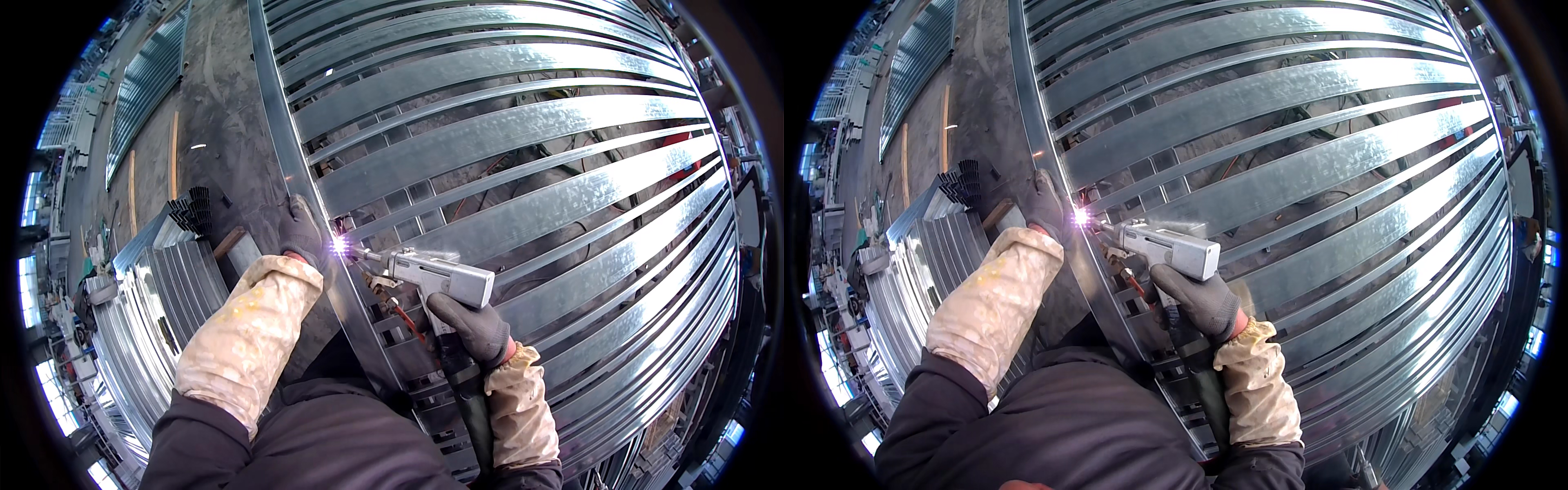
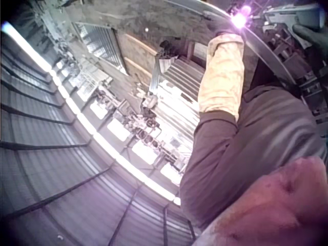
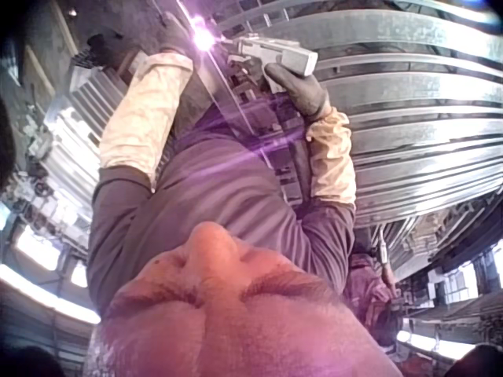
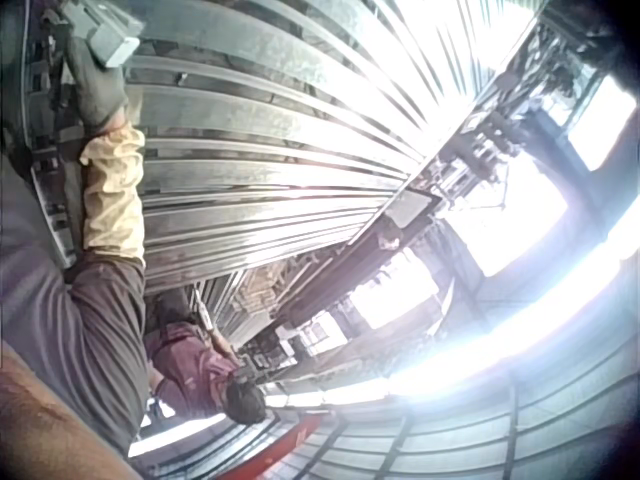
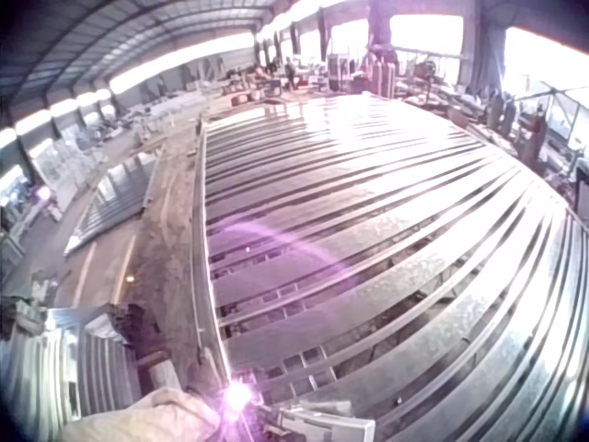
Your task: The person welds a metal frame structure using a handheld welding gun, creating bright sparks along the seams. A coworker assists by holding and adjusting the frame sections. The welder moves along the frame, welding different joints and sections.
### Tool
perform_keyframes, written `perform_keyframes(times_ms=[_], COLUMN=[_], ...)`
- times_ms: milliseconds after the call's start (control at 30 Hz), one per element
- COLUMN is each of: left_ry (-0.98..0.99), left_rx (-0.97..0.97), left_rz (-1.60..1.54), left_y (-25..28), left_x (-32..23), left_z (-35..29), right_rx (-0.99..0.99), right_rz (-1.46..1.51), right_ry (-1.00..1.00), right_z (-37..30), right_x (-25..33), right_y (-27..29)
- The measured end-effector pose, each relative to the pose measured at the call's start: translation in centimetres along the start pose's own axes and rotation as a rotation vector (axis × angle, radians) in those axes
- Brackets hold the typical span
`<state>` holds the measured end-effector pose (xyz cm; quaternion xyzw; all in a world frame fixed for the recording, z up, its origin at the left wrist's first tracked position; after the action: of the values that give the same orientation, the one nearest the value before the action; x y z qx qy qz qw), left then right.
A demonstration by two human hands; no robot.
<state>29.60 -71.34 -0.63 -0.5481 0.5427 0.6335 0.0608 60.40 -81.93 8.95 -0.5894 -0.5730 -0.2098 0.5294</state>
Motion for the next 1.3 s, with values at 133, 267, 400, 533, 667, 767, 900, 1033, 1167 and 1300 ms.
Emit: perform_keyframes(times_ms=[133, 267, 400, 533, 667, 767, 900, 1033, 1167, 1300], left_ry=[0.194, 0.078, 0.042, 0.060, 0.081, 0.121, 0.102, 0.078, 0.055, 0.044], left_rx=[0.148, -0.073, -0.105, -0.076, -0.048, -0.021, -0.055, -0.065, -0.082, -0.106], left_rz=[-0.159, 0.105, 0.148, 0.149, 0.137, 0.159, 0.165, 0.148, 0.155, 0.124], left_y=[-0.8, 0.8, 1.2, 1.0, 0.5, 0.2, 0.3, 0.5, 0.6, 0.9], left_x=[1.2, -1.1, -1.5, -1.1, 0.5, 0.9, 0.4, 0.2, -0.3, 0.1], left_z=[1.3, -0.4, -0.3, -0.3, 1.0, 1.1, 0.8, 0.7, 0.4, 0.6], right_rx=[0.005, 0.017, 0.053, -0.016, -0.009, 0.019, 0.038, 0.016, 0.020, 0.030], right_rz=[0.091, 0.006, -0.057, -0.025, 0.007, 0.002, -0.017, -0.016, -0.009, 0.009], right_ry=[-0.095, 0.002, 0.057, 0.001, -0.057, -0.060, -0.033, -0.058, -0.076, -0.080], right_z=[-0.4, -0.5, -1.5, -3.2, -3.4, -3.3, -3.0, -3.2, -3.2, -3.1], right_x=[-0.6, 0.0, 0.2, 0.3, -0.2, -0.4, -0.5, -0.5, -1.2, -1.0], right_y=[-0.5, 0.0, 0.0, 0.7, 0.8, 0.6, 0.2, 0.2, 0.6, 0.4])
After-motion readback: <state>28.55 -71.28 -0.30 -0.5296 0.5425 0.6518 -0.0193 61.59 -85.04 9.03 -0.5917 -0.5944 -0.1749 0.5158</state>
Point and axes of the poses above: each hand's wrist, its own z-axis towards the middle knuckle, its own y-axis out of the back of the hand, x = y × z, the point moved 8 cm from there along z, towards the middle knuckle, and after that the axes turned 15 degrees about y, right-handed, at the moved point
